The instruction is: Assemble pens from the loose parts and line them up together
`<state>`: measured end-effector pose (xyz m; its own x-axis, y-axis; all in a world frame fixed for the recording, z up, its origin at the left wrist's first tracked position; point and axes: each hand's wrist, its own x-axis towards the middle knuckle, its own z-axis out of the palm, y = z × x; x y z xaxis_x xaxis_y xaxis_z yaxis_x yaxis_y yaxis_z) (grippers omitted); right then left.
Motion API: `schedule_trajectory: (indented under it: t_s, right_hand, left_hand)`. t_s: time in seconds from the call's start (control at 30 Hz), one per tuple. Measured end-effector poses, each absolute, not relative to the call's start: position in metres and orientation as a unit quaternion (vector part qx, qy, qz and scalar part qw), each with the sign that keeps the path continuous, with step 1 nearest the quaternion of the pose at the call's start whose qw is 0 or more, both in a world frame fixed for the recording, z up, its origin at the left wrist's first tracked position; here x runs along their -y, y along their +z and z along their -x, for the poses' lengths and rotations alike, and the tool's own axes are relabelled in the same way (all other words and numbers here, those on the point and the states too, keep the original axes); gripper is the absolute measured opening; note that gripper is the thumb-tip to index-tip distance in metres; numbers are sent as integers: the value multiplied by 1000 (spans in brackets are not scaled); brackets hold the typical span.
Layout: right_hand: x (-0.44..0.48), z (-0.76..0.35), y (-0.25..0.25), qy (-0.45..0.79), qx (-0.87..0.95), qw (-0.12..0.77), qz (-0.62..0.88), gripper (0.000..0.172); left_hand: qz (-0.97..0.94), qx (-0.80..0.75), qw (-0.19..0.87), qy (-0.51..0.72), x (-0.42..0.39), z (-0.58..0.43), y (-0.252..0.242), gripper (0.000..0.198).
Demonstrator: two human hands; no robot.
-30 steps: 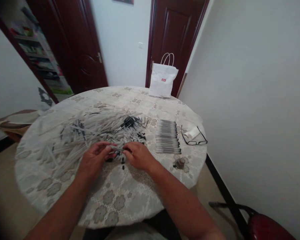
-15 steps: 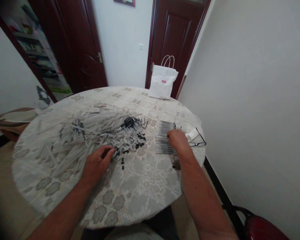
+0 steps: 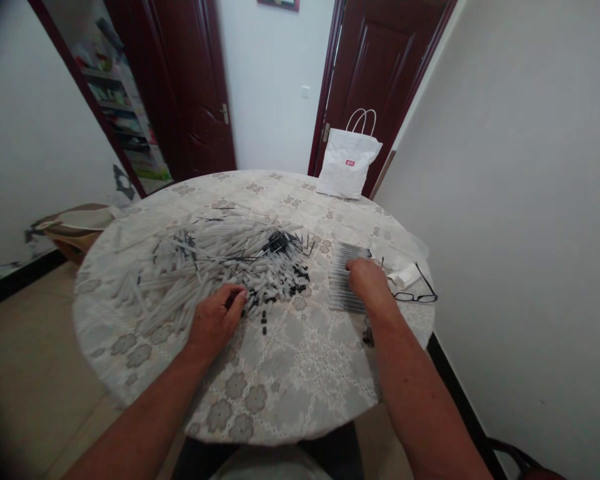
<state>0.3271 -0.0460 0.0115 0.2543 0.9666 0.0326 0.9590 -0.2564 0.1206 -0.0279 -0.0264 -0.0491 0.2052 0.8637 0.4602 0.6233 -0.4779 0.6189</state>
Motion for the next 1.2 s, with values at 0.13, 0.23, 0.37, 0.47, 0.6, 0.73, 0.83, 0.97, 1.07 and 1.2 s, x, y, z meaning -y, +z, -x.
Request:
schedule_trajectory:
  t_s: [0.13,0.23,0.37,0.47,0.6,0.73,0.83,0.97,1.07,1.2]
  right_hand:
    - [45,-289,15,35,-663,-22,-747,26]
    - [42,-249,14,5,-718,-68,-693,24]
    - [34,-202,6,-8,-757,-129,-641,21]
    - [21,-178,2,-8,-762,-161,-627,22]
    - [0,-158,2,4,-761,-198,-618,25]
    - [-11,-140,1,16,-768,-197,-610,26]
    - [-14,-129,-5,21,-767,-176,-617,27]
    - [-14,-123,-12,31,-758,-155,-633,20]
    - [-7,-128,-15,48,-745,-174,-643,19]
    - [7,-147,-18,46,-738,-212,-639,21]
  left_hand:
    - [-763,-481,151,404,27,28,-50,21]
    - [-770,-471,149,403,29,27,-49,19]
    - [-768,-472,144,407,31,27,-48,18]
    - [-763,-479,140,412,32,27,-47,18]
    - [-758,-479,148,417,32,28,-47,19]
    - [-743,-492,153,427,33,28,-46,19]
    - [-735,-501,157,429,33,29,-46,18]
    - [-734,-501,157,430,34,28,-45,18]
    - [-722,-509,155,443,35,32,-38,17]
    - [-701,-536,115,457,46,51,-27,16]
